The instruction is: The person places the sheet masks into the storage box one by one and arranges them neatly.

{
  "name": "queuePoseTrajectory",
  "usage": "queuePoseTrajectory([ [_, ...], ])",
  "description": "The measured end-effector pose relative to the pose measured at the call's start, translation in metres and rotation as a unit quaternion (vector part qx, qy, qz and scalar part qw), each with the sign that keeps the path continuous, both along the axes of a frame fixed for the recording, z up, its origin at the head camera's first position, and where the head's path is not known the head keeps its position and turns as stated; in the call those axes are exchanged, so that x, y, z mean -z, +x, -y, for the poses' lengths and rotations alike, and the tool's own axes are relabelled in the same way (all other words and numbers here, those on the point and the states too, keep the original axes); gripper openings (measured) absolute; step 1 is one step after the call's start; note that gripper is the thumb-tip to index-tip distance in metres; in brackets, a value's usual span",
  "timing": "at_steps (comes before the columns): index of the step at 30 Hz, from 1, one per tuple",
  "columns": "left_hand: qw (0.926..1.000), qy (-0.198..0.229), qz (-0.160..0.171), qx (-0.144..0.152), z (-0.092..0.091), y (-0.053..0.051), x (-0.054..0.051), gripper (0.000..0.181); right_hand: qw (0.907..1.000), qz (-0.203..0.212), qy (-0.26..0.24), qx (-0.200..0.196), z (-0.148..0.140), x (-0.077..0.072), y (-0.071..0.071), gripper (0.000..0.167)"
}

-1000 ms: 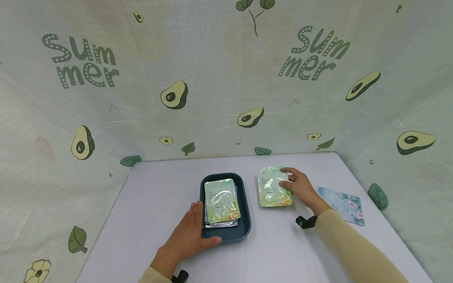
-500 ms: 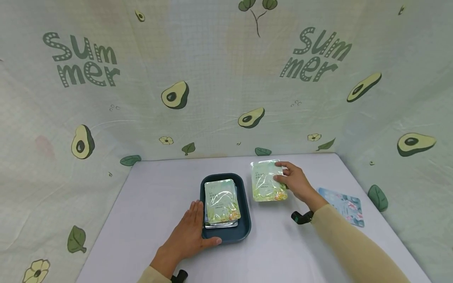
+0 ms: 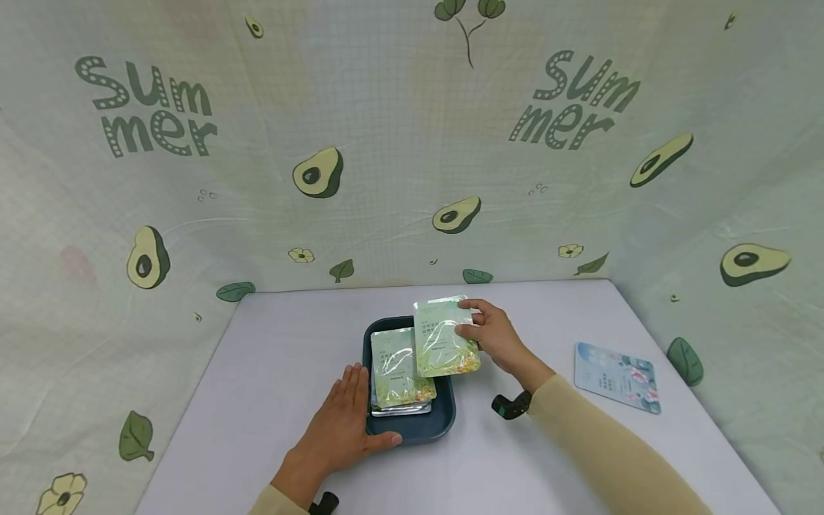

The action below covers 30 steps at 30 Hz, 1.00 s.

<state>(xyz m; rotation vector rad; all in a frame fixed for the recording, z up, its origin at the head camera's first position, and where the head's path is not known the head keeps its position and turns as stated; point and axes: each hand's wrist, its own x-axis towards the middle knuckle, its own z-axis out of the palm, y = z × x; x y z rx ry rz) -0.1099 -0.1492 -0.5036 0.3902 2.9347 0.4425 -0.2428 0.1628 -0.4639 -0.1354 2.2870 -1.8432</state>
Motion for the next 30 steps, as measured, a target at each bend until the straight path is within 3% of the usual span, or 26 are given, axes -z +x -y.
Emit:
queuePoseTrajectory([
  [8, 1.0, -0.005, 0.007, 0.001, 0.001, 0.0, 0.0, 0.13, 0.9999, 0.001, 0.009, -0.005, 0.049, 0.008, 0.014, 0.05],
  [17, 1.0, 0.002, 0.008, 0.004, 0.001, 0.0, -0.001, 0.129, 0.9963, -0.041, 0.07, -0.029, 0.079, 0.013, 0.023, 0.046],
  [21, 0.9999, 0.009, 0.003, 0.007, 0.001, 0.0, 0.0, 0.128, 0.9888, -0.053, 0.13, -0.049, 0.082, 0.018, 0.021, 0.043],
  [24, 0.9999, 0.011, 0.001, 0.007, 0.0, 0.0, 0.0, 0.129, 0.9771, -0.074, 0.188, -0.067, 0.082, 0.019, 0.019, 0.042],
  [30, 0.9999, 0.015, 0.001, 0.006, 0.0, 0.0, 0.0, 0.129, 0.9624, -0.099, 0.24, -0.079, 0.083, 0.014, 0.016, 0.041],
])
